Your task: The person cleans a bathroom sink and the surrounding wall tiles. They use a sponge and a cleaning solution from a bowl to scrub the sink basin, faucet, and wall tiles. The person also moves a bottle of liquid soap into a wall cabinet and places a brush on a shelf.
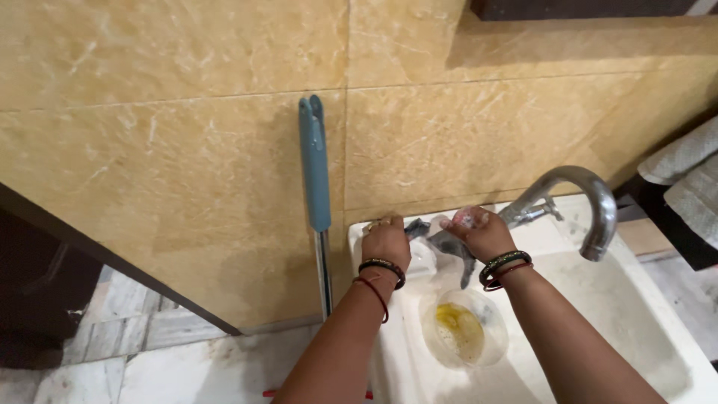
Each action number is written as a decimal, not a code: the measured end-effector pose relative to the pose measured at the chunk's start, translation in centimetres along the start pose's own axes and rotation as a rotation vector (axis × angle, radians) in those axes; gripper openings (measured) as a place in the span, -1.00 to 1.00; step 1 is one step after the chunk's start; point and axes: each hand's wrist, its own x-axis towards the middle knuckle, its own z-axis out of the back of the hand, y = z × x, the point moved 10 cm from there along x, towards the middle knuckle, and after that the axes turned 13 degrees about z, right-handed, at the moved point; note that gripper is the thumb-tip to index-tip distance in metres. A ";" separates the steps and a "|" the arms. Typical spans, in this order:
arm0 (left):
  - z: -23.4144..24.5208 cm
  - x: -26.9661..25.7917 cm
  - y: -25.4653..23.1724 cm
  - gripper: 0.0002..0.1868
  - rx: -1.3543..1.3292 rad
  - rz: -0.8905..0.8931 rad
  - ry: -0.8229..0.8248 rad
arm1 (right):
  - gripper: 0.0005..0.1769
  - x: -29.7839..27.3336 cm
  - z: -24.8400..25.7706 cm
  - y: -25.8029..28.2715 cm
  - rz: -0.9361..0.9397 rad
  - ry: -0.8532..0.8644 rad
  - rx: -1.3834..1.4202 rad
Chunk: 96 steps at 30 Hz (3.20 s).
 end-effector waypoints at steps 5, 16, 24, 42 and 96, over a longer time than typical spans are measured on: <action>1.4 -0.5 -1.8 -0.88 -0.018 -0.022 -0.034 | -0.67 -1.6 1.5 -2.4 -0.039 -0.196 0.378; 7.1 -8.2 -7.4 -0.82 -0.800 -0.168 0.026 | -0.85 -5.8 -4.8 -2.3 -0.336 -0.127 1.268; 10.7 -9.7 -7.9 -0.83 -0.791 -0.024 0.005 | -0.82 -7.1 -0.6 2.6 -0.222 0.024 1.119; 7.2 -11.1 -6.9 -0.42 -1.141 0.299 0.378 | -0.51 -8.8 3.7 7.4 0.081 0.297 0.841; 32.4 -5.8 22.6 -0.69 -0.751 0.541 -0.513 | -0.12 1.5 -14.2 35.8 1.463 0.091 -0.538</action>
